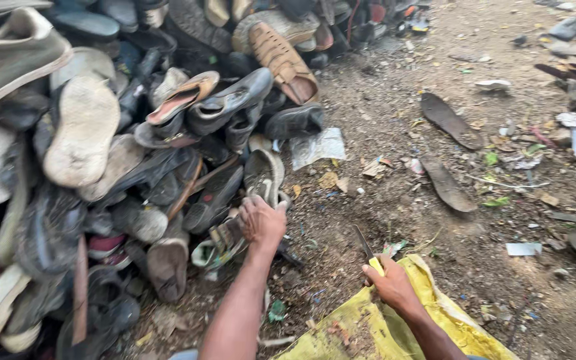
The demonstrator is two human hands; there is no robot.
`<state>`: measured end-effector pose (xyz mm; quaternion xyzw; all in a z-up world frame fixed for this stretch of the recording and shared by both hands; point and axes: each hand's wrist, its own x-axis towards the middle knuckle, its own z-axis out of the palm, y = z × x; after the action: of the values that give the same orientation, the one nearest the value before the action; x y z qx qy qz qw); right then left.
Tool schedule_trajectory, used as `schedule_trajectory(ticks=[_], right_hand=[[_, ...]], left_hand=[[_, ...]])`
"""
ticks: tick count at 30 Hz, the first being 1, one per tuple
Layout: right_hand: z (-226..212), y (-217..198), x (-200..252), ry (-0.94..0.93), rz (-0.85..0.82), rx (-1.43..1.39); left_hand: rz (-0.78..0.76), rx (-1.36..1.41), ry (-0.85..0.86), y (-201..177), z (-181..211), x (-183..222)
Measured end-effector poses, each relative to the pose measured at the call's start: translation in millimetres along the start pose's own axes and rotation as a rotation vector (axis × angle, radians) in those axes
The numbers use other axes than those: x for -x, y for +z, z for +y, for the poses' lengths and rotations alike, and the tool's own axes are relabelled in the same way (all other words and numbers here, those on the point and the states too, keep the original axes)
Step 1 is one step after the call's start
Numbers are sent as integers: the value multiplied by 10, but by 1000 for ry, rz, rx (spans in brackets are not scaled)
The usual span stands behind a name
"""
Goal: The person repairs a shoe by cutting away the old sole with a small knife and cleaning the bonding surface.
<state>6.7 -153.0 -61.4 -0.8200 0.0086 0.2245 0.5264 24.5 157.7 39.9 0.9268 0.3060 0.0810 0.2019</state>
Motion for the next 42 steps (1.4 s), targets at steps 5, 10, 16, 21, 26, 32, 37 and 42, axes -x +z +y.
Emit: schedule_trajectory(ticks=[5, 10, 16, 21, 26, 32, 37, 42], right_hand=[[-49, -152, -74, -27, 50, 52], [-88, -128, -93, -42, 30, 17], [-151, -231, -69, -66, 50, 12], [-213, -229, 3, -13, 47, 82], [-234, -260, 16, 89, -6, 66], [-200, -230, -95, 92, -23, 59], [-208, -239, -86, 113, -65, 24], [-354, -297, -27, 207, 65, -91]], left_hand=[[-47, -107, -225, 271, 49, -321], [-110, -80, -357, 113, 138, -446], [-72, -146, 53, 347, 111, 40], [41, -15, 28, 335, 41, 49], [-2, 42, -240, 395, -3, -325], [-193, -126, -322, 108, 232, -225], [-134, -212, 64, 114, 321, 154], [-217, -632, 643, 365, 443, 849]])
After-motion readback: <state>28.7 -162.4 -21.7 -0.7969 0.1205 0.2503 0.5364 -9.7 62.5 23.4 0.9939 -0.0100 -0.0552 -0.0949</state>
